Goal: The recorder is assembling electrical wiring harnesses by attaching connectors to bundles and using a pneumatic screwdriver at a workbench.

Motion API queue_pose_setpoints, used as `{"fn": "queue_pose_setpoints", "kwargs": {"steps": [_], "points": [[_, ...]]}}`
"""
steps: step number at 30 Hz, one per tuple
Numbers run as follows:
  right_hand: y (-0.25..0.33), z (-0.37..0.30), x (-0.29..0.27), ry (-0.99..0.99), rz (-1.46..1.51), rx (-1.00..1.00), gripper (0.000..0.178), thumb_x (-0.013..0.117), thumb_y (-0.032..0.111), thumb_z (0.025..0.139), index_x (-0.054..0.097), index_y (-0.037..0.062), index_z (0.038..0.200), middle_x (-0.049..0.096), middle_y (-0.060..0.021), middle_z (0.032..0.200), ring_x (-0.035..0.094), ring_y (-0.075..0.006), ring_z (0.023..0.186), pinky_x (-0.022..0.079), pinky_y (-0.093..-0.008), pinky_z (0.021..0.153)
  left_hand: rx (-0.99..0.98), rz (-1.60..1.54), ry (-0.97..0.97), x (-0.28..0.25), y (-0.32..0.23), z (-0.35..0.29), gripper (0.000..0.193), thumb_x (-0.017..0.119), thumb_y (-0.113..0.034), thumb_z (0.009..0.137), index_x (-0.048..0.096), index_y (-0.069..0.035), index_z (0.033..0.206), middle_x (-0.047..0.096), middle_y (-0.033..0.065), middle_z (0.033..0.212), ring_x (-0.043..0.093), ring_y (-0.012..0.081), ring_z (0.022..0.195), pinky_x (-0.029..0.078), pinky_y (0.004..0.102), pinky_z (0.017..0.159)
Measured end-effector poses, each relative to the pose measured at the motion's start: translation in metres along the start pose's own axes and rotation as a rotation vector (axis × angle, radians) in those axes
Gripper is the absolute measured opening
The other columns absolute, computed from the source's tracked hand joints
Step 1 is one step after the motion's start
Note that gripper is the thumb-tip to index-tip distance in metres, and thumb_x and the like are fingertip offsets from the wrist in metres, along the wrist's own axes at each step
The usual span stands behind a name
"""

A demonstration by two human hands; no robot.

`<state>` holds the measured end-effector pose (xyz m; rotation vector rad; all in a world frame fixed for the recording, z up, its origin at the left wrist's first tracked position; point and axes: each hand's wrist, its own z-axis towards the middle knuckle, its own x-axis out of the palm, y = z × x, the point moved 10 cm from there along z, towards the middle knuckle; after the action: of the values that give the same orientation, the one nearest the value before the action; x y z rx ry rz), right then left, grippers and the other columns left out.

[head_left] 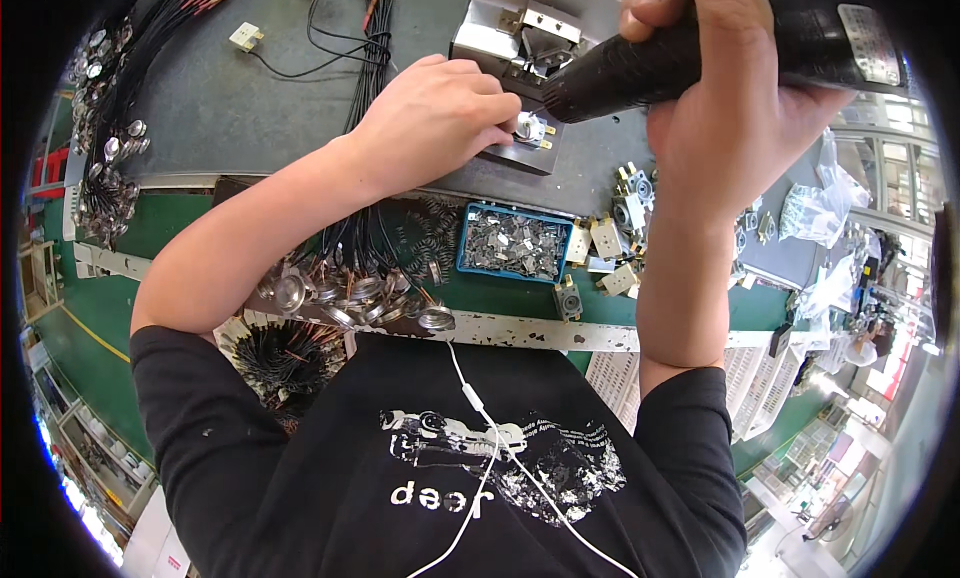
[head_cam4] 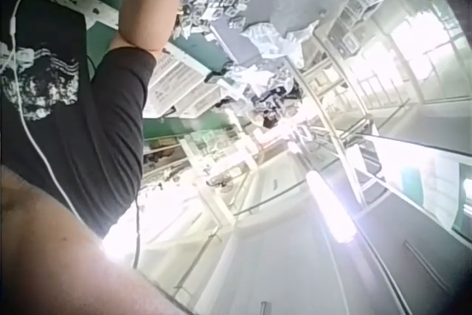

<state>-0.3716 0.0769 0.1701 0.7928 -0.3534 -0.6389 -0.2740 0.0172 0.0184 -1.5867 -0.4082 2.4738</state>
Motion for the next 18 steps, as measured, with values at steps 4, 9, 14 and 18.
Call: {"fn": "queue_pose_setpoints", "kwargs": {"steps": [4,9,14,18], "points": [[-0.014,-0.011,0.002,-0.019,0.099,0.102,0.017,0.074,-0.003,0.088,0.064,0.0002,0.101,0.07,-0.0075,0.084,0.065,-0.0119,0.063,0.052,-0.0249,0.054,-0.04,-0.128,-0.037,0.001,0.01,-0.008,0.01,0.075,-0.017,0.085,0.071,-0.01,0.091,0.07,0.0024,0.095,0.066,0.0246,0.097,0.051,0.0392,0.088],[-0.035,-0.006,0.018,0.075,0.729,-0.197,0.036,0.076,-0.008,0.084,0.056,-0.0003,0.113,0.068,-0.0053,0.087,0.065,-0.0103,0.071,0.052,-0.0226,0.061,-0.028,-0.173,-0.084,-0.002,0.012,-0.01,0.013,0.077,-0.01,0.083,0.072,-0.009,0.094,0.071,0.0038,0.102,0.066,0.0253,0.1,0.053,0.0389,0.087],[-0.046,-0.009,0.018,0.057,0.653,-0.176,0.042,0.075,-0.01,0.085,0.051,0.0006,0.118,0.067,-0.0068,0.092,0.066,-0.0113,0.076,0.053,-0.0238,0.064,-0.092,-0.268,-0.032,0.004,0.017,-0.009,0.01,0.074,-0.01,0.083,0.072,-0.008,0.093,0.073,0.0033,0.102,0.066,0.0278,0.101,0.053,0.0412,0.089],[-0.051,-0.022,0.015,-0.05,0.128,0.136,0.053,0.077,-0.009,0.084,0.046,0.0012,0.126,0.066,-0.0072,0.098,0.066,-0.0122,0.084,0.054,-0.0241,0.069,-0.082,-0.261,-0.038,0.004,0.016,-0.009,0.01,0.073,-0.009,0.083,0.071,-0.007,0.093,0.072,0.0042,0.096,0.066,0.0285,0.099,0.054,0.0415,0.087]]}}
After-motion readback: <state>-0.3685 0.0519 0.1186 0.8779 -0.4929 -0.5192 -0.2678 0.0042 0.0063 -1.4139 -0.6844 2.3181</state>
